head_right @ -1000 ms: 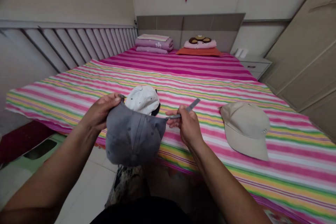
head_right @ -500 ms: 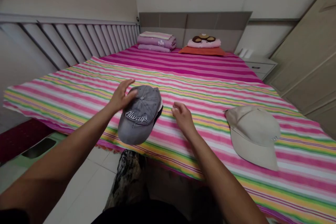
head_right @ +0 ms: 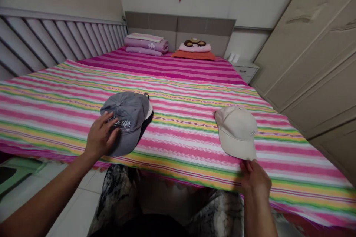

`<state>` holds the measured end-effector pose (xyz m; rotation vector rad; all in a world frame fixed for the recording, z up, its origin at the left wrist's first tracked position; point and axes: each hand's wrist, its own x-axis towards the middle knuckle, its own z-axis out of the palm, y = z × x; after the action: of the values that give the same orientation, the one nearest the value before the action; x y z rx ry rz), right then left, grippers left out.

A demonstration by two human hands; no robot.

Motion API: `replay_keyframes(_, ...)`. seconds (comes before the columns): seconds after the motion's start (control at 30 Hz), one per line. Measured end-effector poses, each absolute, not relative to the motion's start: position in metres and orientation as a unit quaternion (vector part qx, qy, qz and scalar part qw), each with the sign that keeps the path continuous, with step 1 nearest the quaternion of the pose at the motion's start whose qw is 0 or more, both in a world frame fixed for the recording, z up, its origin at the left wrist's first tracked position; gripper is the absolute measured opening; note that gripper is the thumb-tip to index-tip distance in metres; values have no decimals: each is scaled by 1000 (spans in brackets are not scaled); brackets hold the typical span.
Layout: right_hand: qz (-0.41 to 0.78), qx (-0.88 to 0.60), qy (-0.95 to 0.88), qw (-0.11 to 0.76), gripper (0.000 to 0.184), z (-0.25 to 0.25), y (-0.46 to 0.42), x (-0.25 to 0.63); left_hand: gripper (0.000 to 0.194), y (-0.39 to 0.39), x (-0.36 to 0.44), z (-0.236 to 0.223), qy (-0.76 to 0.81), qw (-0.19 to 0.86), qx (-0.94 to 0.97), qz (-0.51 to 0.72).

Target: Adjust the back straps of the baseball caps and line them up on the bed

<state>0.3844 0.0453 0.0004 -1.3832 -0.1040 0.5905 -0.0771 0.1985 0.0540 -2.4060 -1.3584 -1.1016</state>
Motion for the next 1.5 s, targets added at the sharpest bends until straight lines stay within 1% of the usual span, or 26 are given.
replay_keyframes(0.03, 298, -616, -32, 729, 11, 2, 49, 388, 32, 187, -66, 50, -435, 60, -809, -392)
replay_keyframes(0.1, 340, -598, -1, 726, 16, 9, 59, 393, 26, 163, -41, 37, -398, -37, -823, -405)
replay_keyframes(0.17, 382, -576, 7, 723, 21, 16, 71, 394, 25, 141, -14, 23, -369, -177, -824, -391)
replay_keyframes(0.23, 411, -556, -4, 722, 21, 22, 78, 388, 27, 126, 12, 12, -348, -343, -787, -377)
replay_keyframes(0.3, 434, -535, -29, 724, 16, 22, 77, 373, 34, 121, 35, 8, -353, -519, -699, -343)
replay_keyframes(0.37, 460, -511, -66, 723, 7, 18, 68, 349, 43, 125, 53, 12, -358, -680, -555, -317)
replay_keyframes(0.4, 489, -481, -108, 720, 9, 14, 61, 335, 48, 130, 60, 17, -348, -744, -477, -313)
replay_keyframes(0.47, 528, -443, -155, 708, 21, 7, 45, 307, 55, 141, 70, 30, -289, -827, -358, -322)
replay_keyframes(0.5, 537, -437, -167, 702, 25, 3, 37, 294, 55, 146, 73, 37, -254, -845, -324, -342)
replay_keyframes(0.57, 561, -440, -203, 671, 30, -4, 21, 274, 48, 152, 73, 52, -213, -844, -295, -395)
replay_keyframes(0.63, 580, -457, -241, 630, 26, -9, 6, 263, 42, 151, 70, 65, -211, -825, -298, -431)
replay_keyframes(0.7, 600, -477, -279, 578, 21, -12, -6, 262, 40, 144, 64, 75, -214, -819, -315, -429)
replay_keyframes(0.73, 610, -483, -298, 553, 22, -11, -10, 265, 40, 139, 60, 79, -211, -822, -325, -418)
replay_keyframes(0.8, 623, -482, -334, 518, 30, -5, -14, 276, 39, 128, 55, 84, -198, -829, -337, -401)
replay_keyframes(0.87, 613, -478, -364, 512, 41, 9, -12, 289, 35, 119, 53, 87, -182, -838, -347, -381)
replay_keyframes(0.9, 597, -486, -376, 516, 44, 18, -8, 293, 32, 114, 53, 87, -175, -842, -354, -368)
replay_keyframes(1.0, 526, -495, -447, 527, 39, 49, 8, 291, 27, 102, 57, 88, -178, -846, -392, -316)
replay_keyframes(1.1, 528, -438, -519, 510, 41, 74, 22, 265, 28, 91, 63, 90, -187, -845, -442, -237)
replay_keyframes(1.17, 544, -440, -530, 479, 40, 83, 28, 245, 29, 87, 62, 91, -197, -837, -472, -196)
replay_keyframes(1.23, 557, -448, -533, 454, 31, 87, 31, 231, 27, 85, 59, 91, -221, -816, -499, -191)
replay_keyframes(1.3, 563, -454, -520, 455, 23, 86, 30, 223, 25, 84, 54, 91, -238, -796, -519, -202)
replay_keyframes(1.4, 581, -457, -473, 480, 21, 85, 28, 222, 28, 83, 50, 89, -223, -800, -512, -218)
replay_keyframes(1.5, 644, -420, -424, 480, 24, 86, 26, 225, 34, 81, 51, 90, -213, -812, -494, -228)
